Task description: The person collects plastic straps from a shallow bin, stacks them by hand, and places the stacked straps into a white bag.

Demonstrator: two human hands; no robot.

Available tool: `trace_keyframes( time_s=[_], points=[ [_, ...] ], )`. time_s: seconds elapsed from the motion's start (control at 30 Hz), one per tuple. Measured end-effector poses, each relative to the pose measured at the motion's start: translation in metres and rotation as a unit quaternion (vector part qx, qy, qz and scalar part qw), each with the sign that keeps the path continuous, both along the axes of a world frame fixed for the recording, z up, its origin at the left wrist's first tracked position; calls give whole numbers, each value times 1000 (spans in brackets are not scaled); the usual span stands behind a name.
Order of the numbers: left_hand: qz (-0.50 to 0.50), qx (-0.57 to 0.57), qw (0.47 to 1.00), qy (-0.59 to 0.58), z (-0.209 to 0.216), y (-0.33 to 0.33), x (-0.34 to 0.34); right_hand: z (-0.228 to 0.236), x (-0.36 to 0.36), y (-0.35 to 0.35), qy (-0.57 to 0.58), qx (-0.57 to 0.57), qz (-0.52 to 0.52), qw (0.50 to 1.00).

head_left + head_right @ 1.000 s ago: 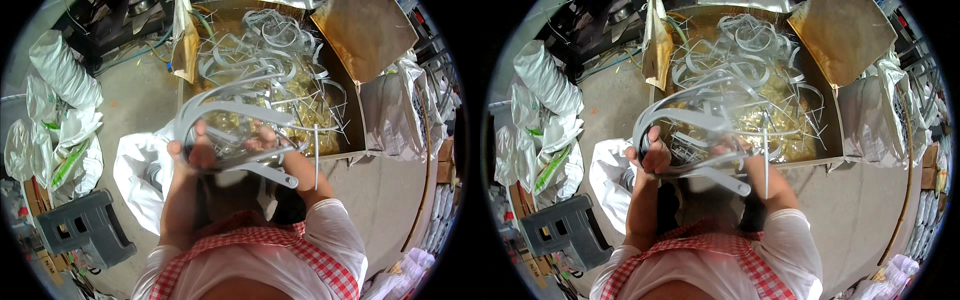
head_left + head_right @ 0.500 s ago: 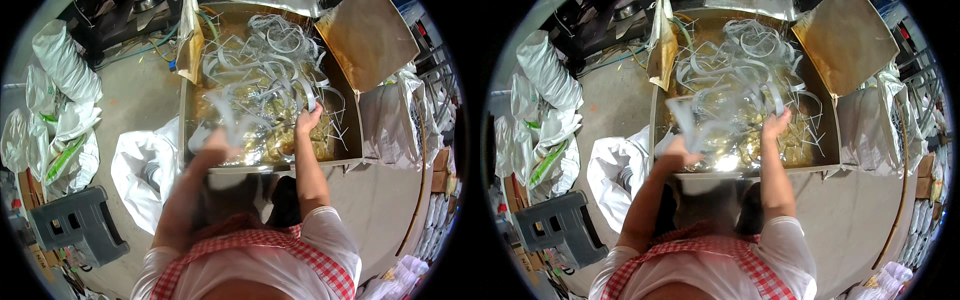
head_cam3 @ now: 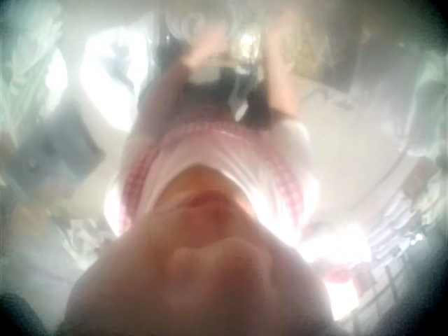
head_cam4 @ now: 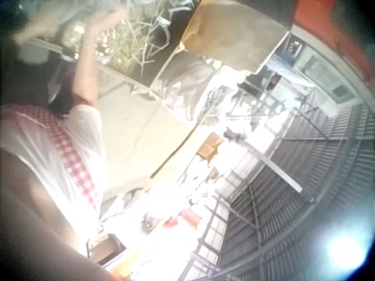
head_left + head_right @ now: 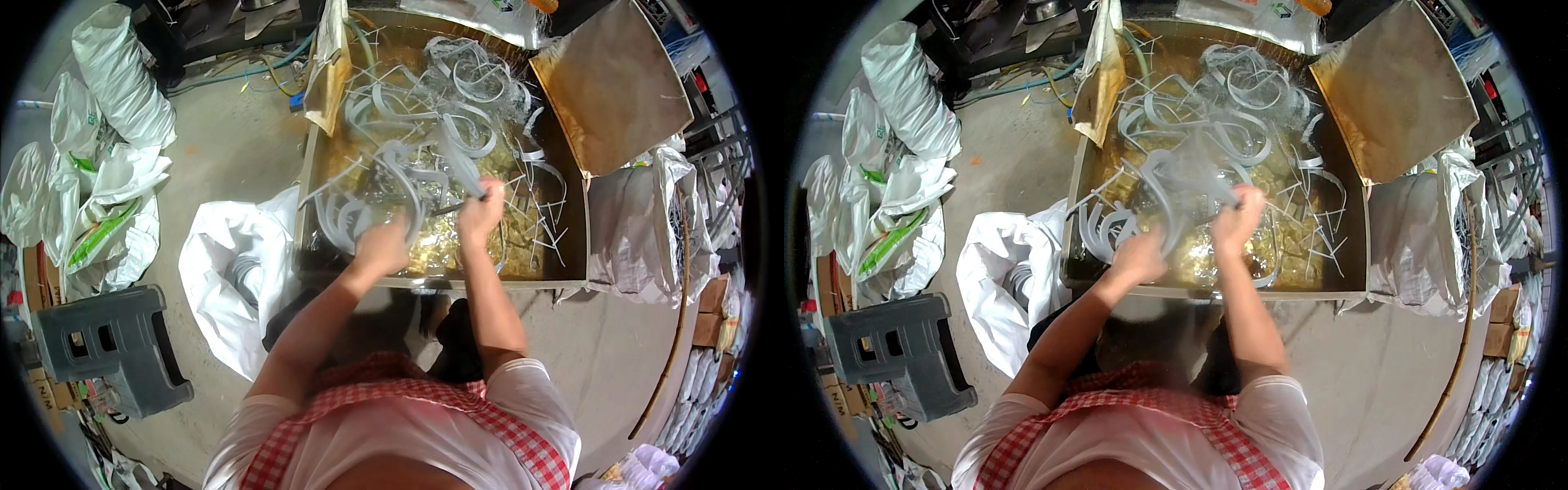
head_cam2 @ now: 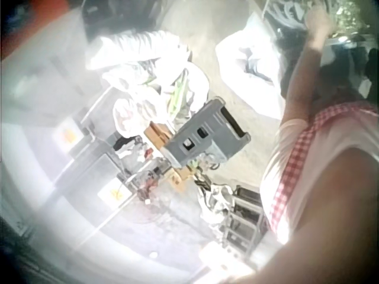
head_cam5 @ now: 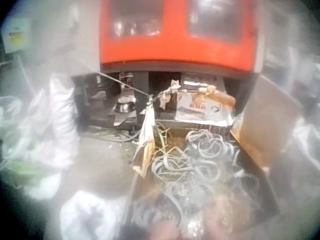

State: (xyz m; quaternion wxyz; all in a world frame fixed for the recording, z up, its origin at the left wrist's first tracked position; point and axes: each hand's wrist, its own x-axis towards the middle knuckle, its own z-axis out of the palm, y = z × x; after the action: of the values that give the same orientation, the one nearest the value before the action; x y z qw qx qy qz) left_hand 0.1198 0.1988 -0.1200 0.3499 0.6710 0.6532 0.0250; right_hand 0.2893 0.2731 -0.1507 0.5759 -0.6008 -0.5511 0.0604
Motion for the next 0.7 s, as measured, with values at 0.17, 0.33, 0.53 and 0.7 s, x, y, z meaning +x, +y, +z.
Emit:
trace_keyframes(
  time_s=[0.17,0.33,0.53,0.7],
  points=[
    [-92,34,995,-32,1,-9,-9,-58,120,28,524,-37,-209,825],
    [-58,38,979,-189,-14,-5,-13,-96,158,22,767,-152,-192,593],
    [139,0,883,-449,-53,5,-16,-60,96,33,613,-68,81,783],
    [227,-99,827,-504,-3,17,-31,-4,71,9,179,-280,359,872]
  ],
)
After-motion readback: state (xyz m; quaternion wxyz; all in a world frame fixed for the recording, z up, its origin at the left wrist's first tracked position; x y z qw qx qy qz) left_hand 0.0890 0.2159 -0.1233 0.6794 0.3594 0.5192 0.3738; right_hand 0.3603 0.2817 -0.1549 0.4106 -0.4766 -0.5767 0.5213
